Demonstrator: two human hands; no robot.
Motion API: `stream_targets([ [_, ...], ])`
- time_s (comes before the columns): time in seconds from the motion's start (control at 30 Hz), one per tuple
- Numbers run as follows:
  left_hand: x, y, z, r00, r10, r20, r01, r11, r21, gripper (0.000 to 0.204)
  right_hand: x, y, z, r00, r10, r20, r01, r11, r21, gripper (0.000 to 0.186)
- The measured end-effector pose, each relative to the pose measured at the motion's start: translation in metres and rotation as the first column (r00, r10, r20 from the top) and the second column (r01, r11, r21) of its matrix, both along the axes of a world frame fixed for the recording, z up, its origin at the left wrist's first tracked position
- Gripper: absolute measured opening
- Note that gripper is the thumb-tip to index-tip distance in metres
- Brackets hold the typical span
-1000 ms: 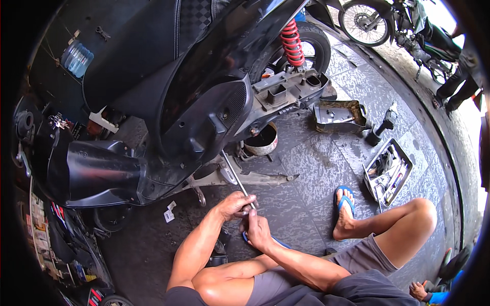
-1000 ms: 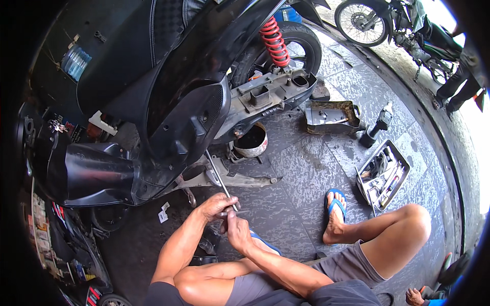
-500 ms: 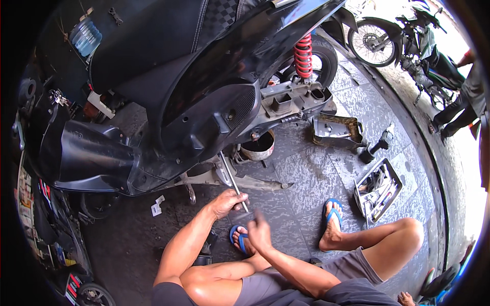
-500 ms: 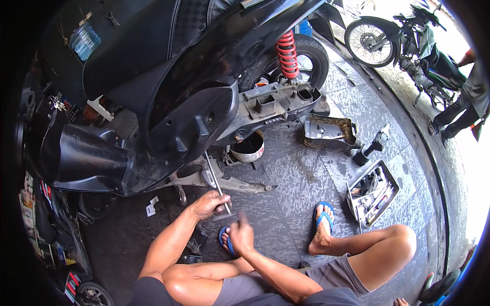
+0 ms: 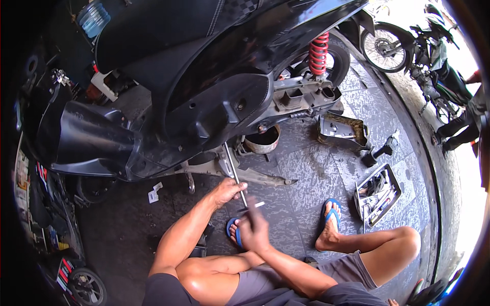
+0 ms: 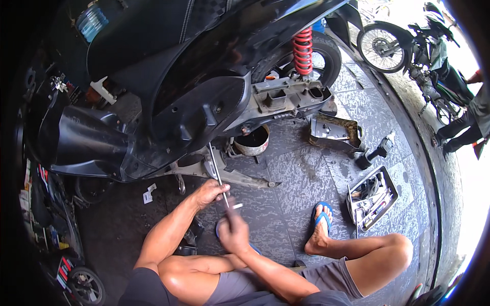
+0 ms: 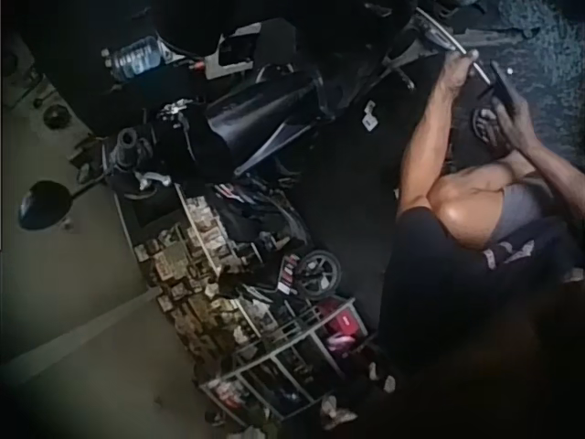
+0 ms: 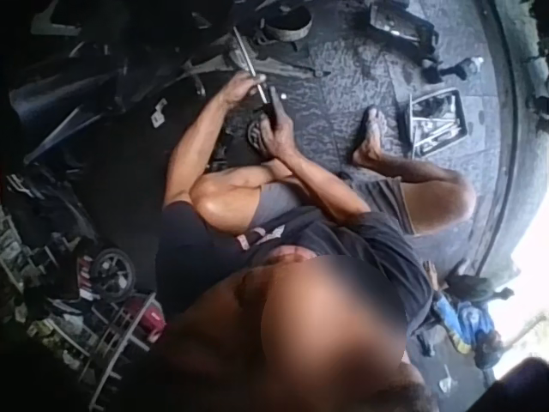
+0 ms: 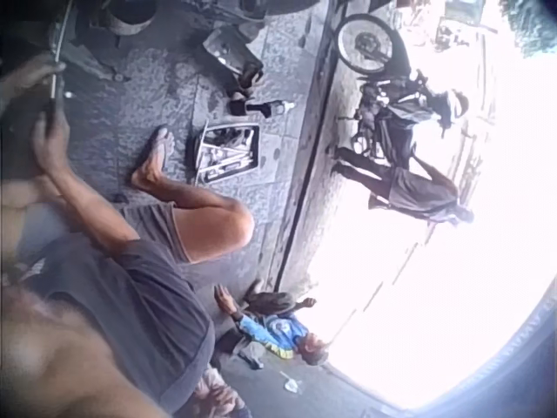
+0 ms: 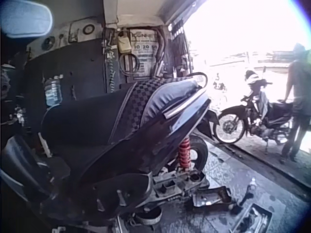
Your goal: The person is sitting on the floor and using a T-handle wrench to tighten bolts on the lower frame of a black motorcycle. They work on multiple fasteners around the rear suspension and under-seat area, occasionally adjusting their position to reach different bolts.
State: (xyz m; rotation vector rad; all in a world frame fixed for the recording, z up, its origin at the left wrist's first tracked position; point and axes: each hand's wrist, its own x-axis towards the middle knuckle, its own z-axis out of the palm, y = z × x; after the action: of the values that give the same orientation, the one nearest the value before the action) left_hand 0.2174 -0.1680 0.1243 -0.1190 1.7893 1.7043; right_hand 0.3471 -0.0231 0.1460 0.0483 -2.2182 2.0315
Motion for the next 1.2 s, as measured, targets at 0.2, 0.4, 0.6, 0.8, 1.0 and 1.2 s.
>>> stream_targets([
  [0.2, -0.012, 0.014, 0.007, 0.999, 0.033, 0.009, -0.033, 0.999, -0.004, 0.027, 0.008, -0.006, -0.024, 0.920, 0.299, 0.252, -0.321, 0.946, 0.052, 0.051],
  [0.4, -0.010, 0.010, 0.019, 0.995, 0.098, 0.011, -0.098, 0.995, 0.007, 0.028, -0.003, 0.006, -0.035, 0.978, -0.118, 0.169, 0.074, 0.966, 0.248, 0.037],
  [0.6, -0.004, 0.005, 0.012, 0.985, -0.147, 0.095, 0.143, 0.989, 0.049, 0.030, 0.003, -0.015, -0.017, 0.907, 0.137, 0.399, 0.018, 0.933, -0.361, 0.043],
  [0.8, 0.004, 0.002, 0.027, 0.999, -0.020, 0.035, 0.016, 0.993, 0.121, 0.028, -0.002, 0.004, -0.001, 0.837, 0.027, 0.546, -0.006, 0.999, -0.041, 0.053],
  [1.0, 0.005, -0.012, 0.020, 1.000, 0.004, 0.000, -0.004, 0.999, 0.049, 0.023, 0.002, -0.002, 0.046, 0.935, 0.019, 0.353, 0.052, 0.980, -0.192, 0.050],
  [1.2, -0.004, -0.001, 0.003, 0.998, 0.058, 0.023, -0.055, 0.993, -0.108, 0.022, 0.012, -0.010, 0.018, 0.932, 0.333, 0.140, -0.355, 0.917, 0.182, 0.056],
])
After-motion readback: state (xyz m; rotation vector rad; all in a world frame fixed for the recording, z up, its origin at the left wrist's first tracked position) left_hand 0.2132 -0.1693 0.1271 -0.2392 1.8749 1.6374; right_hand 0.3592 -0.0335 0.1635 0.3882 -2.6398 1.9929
